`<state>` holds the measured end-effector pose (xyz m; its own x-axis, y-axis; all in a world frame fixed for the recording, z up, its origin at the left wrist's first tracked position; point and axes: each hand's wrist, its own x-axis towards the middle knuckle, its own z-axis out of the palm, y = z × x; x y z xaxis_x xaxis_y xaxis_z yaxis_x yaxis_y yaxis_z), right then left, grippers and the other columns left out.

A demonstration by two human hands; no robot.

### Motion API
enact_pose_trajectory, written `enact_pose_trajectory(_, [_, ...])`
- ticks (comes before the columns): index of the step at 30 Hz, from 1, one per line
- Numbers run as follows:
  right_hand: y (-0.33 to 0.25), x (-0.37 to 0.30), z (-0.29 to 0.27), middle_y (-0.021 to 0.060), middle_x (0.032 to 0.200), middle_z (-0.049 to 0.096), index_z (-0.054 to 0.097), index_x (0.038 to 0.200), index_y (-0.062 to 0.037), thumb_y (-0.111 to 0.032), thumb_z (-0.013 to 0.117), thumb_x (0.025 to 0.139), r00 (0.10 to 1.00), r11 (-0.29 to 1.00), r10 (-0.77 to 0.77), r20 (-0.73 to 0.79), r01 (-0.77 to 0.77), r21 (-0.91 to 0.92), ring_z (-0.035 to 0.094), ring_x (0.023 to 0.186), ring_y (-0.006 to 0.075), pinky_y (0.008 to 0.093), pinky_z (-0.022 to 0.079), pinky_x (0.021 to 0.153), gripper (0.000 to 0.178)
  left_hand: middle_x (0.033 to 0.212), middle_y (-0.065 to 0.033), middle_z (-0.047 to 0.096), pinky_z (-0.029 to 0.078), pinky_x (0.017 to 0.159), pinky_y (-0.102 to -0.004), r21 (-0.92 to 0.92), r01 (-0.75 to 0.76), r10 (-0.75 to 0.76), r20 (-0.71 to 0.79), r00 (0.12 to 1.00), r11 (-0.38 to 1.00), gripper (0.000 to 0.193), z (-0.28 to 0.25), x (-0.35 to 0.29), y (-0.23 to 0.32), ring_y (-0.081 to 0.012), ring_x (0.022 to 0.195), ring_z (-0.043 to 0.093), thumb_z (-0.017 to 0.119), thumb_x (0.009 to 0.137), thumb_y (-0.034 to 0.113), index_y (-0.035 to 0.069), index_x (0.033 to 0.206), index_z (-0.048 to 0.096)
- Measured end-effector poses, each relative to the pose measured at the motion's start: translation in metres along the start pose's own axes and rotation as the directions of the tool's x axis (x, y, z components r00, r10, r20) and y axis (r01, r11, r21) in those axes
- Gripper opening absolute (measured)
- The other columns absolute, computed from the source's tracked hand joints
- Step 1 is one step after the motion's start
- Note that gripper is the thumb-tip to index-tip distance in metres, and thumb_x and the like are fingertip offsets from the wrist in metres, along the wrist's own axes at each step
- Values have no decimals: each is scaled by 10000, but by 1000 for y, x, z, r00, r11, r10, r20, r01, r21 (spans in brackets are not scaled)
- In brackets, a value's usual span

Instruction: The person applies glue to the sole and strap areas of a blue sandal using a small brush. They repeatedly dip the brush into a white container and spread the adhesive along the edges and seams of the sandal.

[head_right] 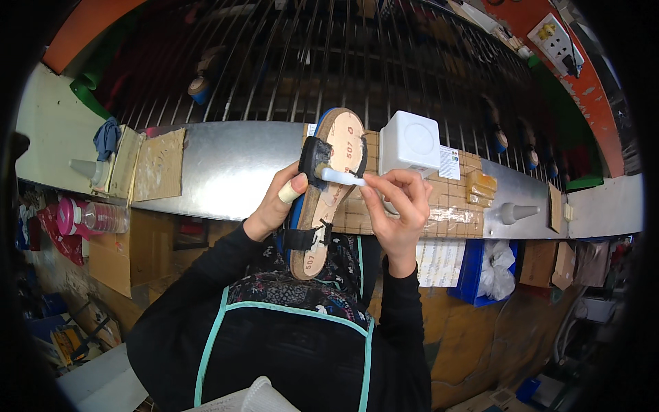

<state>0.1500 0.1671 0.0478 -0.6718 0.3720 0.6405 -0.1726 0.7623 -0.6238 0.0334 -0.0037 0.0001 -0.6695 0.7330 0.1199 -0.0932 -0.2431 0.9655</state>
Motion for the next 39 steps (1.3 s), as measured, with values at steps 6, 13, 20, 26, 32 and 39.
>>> enact_pose_trajectory(6, [-1,-1,-12,10,840,601,756,909,-99,-53,794,688,998,995,-69,1,68,-73,509,780,155,292,353,734,229,1041,-132,628,468,846,-299,20,90,-91,40,995,996,651,6,3,8,-177,959,595,522,921,561,-35,1179,565])
enact_pose_trajectory(13, [-2,-13,-15,29,862,601,753,924,-80,-40,789,715,998,1000,-12,-67,12,2,508,743,130,261,381,666,216,1035,-139,639,513,812,-264,-204,141,-128,75,989,969,684,16,4,14,-158,935,635,468,941,585,-51,1173,562])
enact_pose_trajectory(20, [-20,-51,3,44,861,568,729,948,-23,-52,737,816,973,976,216,-82,-213,44,482,700,105,214,414,568,135,1118,-143,632,550,796,-267,-298,199,-212,-11,977,934,744,19,4,9,-153,954,652,421,936,630,-28,1275,498])
enact_pose_trajectory(26, [-29,-56,9,46,897,559,726,958,-8,-36,726,824,955,944,289,-67,-272,188,512,700,89,203,415,557,138,1147,-125,626,540,818,-277,-289,178,-209,-80,975,941,690,21,1,7,-156,983,641,428,952,594,-6,1286,502])
enact_pose_trajectory(32, [-29,-47,17,39,927,569,739,972,-45,-66,750,804,954,963,269,-134,-263,66,522,698,93,233,385,659,170,957,-80,619,476,756,-239,-188,143,-171,-143,975,972,589,20,-5,3,-107,848,585,505,944,551,-20,1072,578])
enact_pose_trajectory(39, [-23,-40,22,31,943,590,755,971,-106,-90,791,747,970,972,43,-240,-96,-214,536,750,124,292,301,795,228,915,-73,605,454,731,-239,-96,87,-100,-144,984,992,575,14,-6,2,-105,830,556,518,941,539,-26,1029,578])
